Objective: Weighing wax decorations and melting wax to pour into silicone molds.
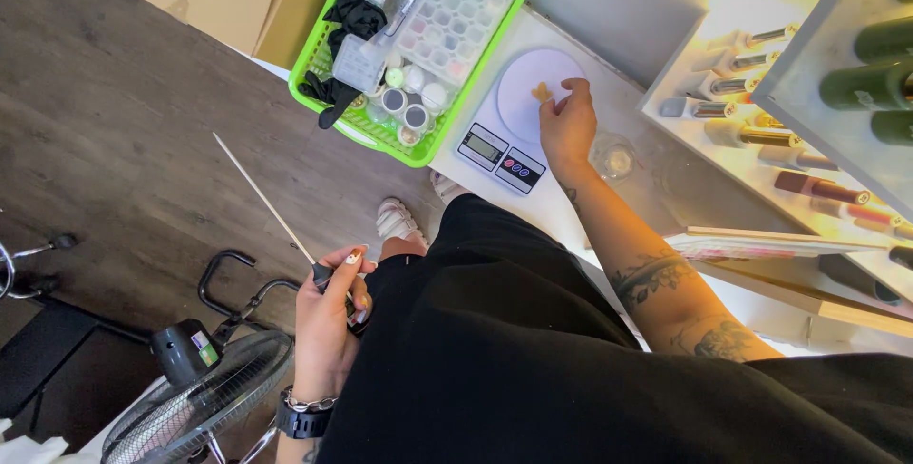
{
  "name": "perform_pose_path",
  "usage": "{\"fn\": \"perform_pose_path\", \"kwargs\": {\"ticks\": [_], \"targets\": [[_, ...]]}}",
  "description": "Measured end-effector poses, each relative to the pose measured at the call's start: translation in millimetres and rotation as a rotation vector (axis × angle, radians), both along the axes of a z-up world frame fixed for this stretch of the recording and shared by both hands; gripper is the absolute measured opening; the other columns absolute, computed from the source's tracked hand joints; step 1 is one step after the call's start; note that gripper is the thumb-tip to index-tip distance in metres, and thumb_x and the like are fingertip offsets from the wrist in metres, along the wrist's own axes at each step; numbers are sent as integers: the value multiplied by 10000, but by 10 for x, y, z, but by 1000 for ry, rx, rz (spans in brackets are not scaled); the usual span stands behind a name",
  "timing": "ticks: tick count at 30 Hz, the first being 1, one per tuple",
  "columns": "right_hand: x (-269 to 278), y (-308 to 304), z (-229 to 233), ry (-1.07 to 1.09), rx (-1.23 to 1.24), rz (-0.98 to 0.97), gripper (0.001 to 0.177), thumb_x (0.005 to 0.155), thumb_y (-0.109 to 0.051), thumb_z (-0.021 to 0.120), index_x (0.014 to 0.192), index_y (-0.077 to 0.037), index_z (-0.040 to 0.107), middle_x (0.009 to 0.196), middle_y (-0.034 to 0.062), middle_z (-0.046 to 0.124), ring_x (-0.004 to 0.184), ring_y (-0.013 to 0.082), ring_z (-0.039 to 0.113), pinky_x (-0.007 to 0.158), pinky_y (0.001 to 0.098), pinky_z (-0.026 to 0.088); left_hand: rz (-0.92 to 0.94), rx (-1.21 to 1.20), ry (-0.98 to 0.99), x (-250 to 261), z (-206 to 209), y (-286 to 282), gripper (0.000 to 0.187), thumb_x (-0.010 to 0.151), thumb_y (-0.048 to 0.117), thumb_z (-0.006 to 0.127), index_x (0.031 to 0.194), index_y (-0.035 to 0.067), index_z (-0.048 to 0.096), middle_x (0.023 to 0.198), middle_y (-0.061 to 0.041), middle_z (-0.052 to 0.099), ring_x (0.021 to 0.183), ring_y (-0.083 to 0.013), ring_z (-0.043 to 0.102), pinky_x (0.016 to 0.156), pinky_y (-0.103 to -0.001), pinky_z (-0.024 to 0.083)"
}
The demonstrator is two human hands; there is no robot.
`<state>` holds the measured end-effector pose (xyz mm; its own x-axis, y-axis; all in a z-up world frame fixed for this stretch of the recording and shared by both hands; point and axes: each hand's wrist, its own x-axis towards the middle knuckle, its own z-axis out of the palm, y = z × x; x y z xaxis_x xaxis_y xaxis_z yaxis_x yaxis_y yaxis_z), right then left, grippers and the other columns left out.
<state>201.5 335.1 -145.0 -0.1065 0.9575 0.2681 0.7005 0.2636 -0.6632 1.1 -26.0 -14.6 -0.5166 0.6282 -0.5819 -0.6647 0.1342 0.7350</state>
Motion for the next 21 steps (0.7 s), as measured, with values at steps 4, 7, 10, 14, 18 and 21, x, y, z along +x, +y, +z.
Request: {"fn": "perform_pose_path", "kwargs": {"ticks": [4,7,10,14,18,21], "targets": [[21,-130,34,25,-41,9,310,881,-61,704,1163,-42,576,764,83,625,690,249,640,645,418,511,9,22,6,-4,-48,4,200,992,131,619,1142,3,652,911,-71,689,545,-54,500,442,-215,366],[28,-168,-8,16,-70,10,289,886,-61,688,1153,-46,578,756,80,617,681,249,634,642,421,508,4,15,17,-18,-50,9,201,993,134,619,1140,3,652,909,-72,686,545,-58,501,441,-217,367],[47,-183,-18,-1,-84,7,280,890,-65,684,1148,-42,577,754,81,611,677,249,627,639,422,504,-9,7,20,-19,-30,15,203,991,135,618,1138,0,653,910,-71,687,549,-57,502,439,-216,365],[70,-174,14,-5,-86,11,283,893,-67,689,1150,-33,577,767,81,614,686,245,623,649,418,506,1,-14,6,-3,46,36,201,991,133,620,1140,3,654,907,-64,681,555,-51,498,445,-209,367],[66,-141,27,11,-96,9,297,888,-67,689,1161,-33,576,770,79,615,690,237,627,659,411,512,6,-20,1,-13,19,17,195,985,129,619,1134,8,653,902,-61,680,547,-51,494,435,-208,358],[50,-125,44,22,-123,-1,311,887,-76,696,1170,-37,573,781,75,619,699,228,632,665,400,518,1,-17,8,-14,1,4,193,986,126,618,1132,5,657,905,-61,679,550,-51,496,439,-208,362]]}}
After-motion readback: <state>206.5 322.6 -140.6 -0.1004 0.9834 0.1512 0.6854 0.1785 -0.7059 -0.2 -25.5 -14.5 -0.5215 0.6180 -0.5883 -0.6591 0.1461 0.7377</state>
